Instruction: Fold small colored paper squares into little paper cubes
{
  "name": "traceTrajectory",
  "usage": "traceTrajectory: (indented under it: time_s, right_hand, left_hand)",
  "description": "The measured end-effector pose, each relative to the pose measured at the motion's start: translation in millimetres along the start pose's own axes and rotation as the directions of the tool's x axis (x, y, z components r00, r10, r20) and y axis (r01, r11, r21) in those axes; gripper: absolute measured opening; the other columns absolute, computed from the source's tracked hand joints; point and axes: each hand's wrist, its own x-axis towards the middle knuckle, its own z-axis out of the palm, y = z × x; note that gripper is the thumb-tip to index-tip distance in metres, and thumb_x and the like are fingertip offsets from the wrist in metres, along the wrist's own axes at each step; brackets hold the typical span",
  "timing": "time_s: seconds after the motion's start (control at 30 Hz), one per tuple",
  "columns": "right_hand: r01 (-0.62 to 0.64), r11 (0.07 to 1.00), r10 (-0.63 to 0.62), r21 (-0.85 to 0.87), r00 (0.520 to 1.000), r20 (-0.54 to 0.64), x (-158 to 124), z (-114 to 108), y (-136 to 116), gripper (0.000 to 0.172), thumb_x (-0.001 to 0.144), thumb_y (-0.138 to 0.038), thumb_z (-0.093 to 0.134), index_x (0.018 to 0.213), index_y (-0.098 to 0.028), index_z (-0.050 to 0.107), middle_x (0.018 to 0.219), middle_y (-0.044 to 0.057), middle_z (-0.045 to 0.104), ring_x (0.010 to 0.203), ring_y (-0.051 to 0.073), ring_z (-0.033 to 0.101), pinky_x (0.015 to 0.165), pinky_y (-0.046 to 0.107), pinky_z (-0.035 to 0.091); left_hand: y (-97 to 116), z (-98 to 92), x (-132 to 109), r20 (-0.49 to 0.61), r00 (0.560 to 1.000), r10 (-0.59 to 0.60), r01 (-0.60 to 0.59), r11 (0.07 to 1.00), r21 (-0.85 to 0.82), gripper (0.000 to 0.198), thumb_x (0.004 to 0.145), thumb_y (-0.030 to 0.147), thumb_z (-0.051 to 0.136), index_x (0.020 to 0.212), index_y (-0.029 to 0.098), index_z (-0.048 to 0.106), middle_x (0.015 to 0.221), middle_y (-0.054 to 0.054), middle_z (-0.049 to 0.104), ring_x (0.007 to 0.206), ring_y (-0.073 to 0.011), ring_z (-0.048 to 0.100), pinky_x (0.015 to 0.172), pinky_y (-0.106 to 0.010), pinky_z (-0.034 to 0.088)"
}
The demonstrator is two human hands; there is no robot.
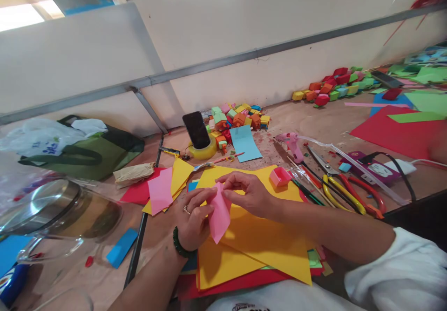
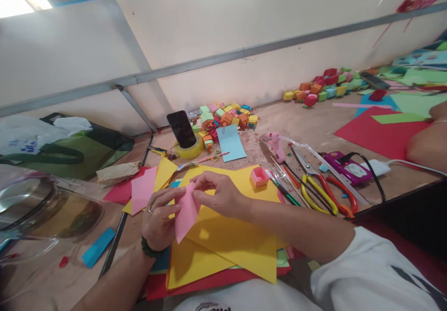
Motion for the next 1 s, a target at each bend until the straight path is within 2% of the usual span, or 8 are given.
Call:
traceTrajectory:
  time_s: [0.27, 0.5, 0.63, 0.73, 0.9, 1.0]
  right_hand:
    - [0.07, 0.995, -0.072, -0.077, 0.997, -0.024, 0.4, 0.5, -0.4, 0.012, 0.077, -0.025, 0.063, 0.074, -0.016, 0.057, 0.102, 0.012, 0.066, 0.085, 0.015, 0.067, 0.081, 0.033, 0.055]
    - [0.226, 0.958, -0.237, -0.179, 0.971, -0.041, 0.0, 1.9, 4.2, 0.011, 0.08, -0.022, 0.061, 0.071, -0.017, 0.058, 0.086, 0.008, 0.066, 0.095, 0.018, 0.066, 0.074, 0.029, 0.056]
    - [0.234, 0.96, -0.239, -0.151, 0.971, -0.016, -0.4, 3.1, 4.1, 0.01, 0.083, -0.024, 0.059, 0.075, -0.018, 0.058, 0.092, 0.009, 0.066, 0.096, 0.018, 0.066, 0.073, 0.029, 0.056]
    - [0.204, 0.955, -0.211, -0.214, 0.978, -0.009, -0.1, 2.7, 2.5, 0.007, 0.082, -0.024, 0.06, 0.08, -0.018, 0.059, 0.096, 0.01, 0.067, 0.101, 0.019, 0.064, 0.079, 0.032, 0.055]
    - [0.25, 0.91, -0.258, -0.331, 0.966, 0.018, 0.6, 0.0, 1.2, 0.002, 0.081, -0.02, 0.06, 0.082, -0.02, 0.058, 0.094, 0.007, 0.067, 0.088, 0.017, 0.063, 0.072, 0.031, 0.051]
    - [0.274, 0.898, -0.274, -0.345, 0.961, 0.051, 0.7, -1.0, 0.3, 0.007, 0.081, -0.019, 0.059, 0.088, -0.02, 0.057, 0.09, 0.006, 0.065, 0.079, 0.014, 0.06, 0.066, 0.028, 0.05]
  left_hand:
    - [-0.2, 1.6, -2.7, -0.007, 1.0, -0.029, 0.029, 0.999, -0.017, 0.013, 0.081, 0.012, 0.06, 0.083, 0.021, 0.05, 0.098, -0.011, 0.072, 0.091, -0.0198, 0.065, 0.074, -0.035, 0.054]
    - [4.2, 3.3, 1.6, -0.025, 0.999, -0.027, 0.026, 0.999, -0.04, 0.014, 0.081, 0.011, 0.06, 0.081, 0.022, 0.051, 0.091, -0.008, 0.073, 0.089, -0.0198, 0.067, 0.074, -0.035, 0.056]
    - [4.0, 2.1, 3.9, -0.033, 0.999, -0.032, 0.03, 0.998, -0.055, 0.013, 0.082, 0.011, 0.058, 0.083, 0.021, 0.051, 0.089, -0.007, 0.072, 0.09, -0.0194, 0.068, 0.075, -0.035, 0.057]
    - [2.6, 0.9, 3.6, -0.032, 0.999, -0.043, 0.041, 0.998, -0.048, 0.013, 0.082, 0.014, 0.061, 0.083, 0.022, 0.051, 0.092, -0.007, 0.072, 0.091, -0.02, 0.068, 0.074, -0.036, 0.058]
    - [0.2, 0.5, 1.8, -0.013, 0.999, -0.048, 0.047, 0.997, -0.059, 0.015, 0.081, 0.014, 0.063, 0.083, 0.022, 0.051, 0.094, -0.007, 0.073, 0.093, -0.0205, 0.068, 0.075, -0.036, 0.057]
    - [-2.6, 1.5, -2.1, -0.022, 0.995, -0.095, 0.092, 0.991, -0.096, 0.014, 0.082, 0.017, 0.063, 0.085, 0.023, 0.051, 0.094, -0.006, 0.073, 0.093, -0.0201, 0.067, 0.076, -0.037, 0.057]
